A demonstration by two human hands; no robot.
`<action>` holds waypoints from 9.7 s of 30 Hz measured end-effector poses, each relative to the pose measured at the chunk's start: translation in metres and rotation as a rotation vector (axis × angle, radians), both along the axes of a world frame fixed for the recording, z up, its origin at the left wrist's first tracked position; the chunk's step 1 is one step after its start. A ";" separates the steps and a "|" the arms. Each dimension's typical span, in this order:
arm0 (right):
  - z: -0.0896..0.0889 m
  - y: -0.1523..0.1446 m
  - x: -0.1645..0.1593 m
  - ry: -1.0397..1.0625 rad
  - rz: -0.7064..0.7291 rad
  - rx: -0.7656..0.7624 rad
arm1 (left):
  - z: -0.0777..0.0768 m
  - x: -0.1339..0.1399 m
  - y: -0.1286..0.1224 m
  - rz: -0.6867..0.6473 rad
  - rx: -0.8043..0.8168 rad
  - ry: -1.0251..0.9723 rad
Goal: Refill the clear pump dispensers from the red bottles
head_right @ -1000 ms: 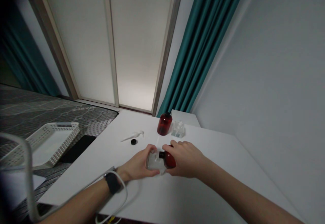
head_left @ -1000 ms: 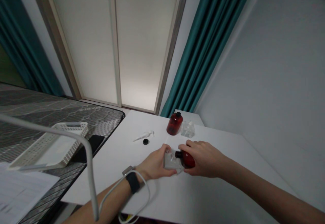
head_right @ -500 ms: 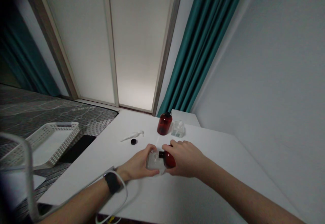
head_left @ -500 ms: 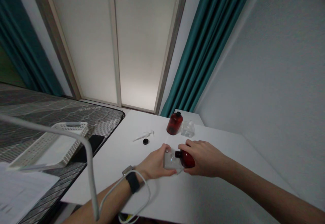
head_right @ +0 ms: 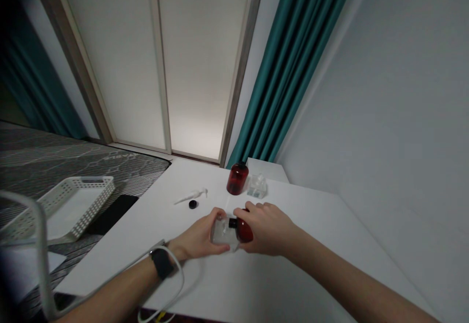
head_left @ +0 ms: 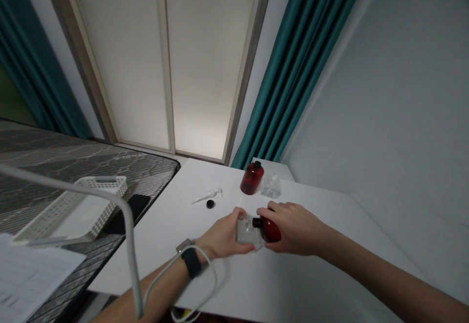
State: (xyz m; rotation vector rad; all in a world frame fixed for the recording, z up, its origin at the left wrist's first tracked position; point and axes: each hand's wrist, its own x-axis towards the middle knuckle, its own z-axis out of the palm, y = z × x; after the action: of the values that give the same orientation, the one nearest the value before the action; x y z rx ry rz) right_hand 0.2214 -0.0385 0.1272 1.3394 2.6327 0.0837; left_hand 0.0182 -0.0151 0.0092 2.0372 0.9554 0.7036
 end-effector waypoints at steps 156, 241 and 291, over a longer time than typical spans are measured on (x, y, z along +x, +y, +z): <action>0.008 0.003 -0.007 -0.058 0.042 0.011 | 0.009 -0.014 0.009 -0.211 0.251 -0.205; -0.133 0.042 0.032 1.452 -0.467 0.161 | 0.045 -0.026 0.034 0.019 0.096 -0.141; -0.012 0.037 0.019 0.206 0.102 -0.043 | -0.007 -0.026 0.030 0.043 0.196 -0.056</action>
State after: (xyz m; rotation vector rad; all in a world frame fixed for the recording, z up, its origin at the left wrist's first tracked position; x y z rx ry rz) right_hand 0.2400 -0.0016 0.1151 1.2612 2.8547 -0.1026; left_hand -0.0079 0.0147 0.0018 2.1586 0.9317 0.9035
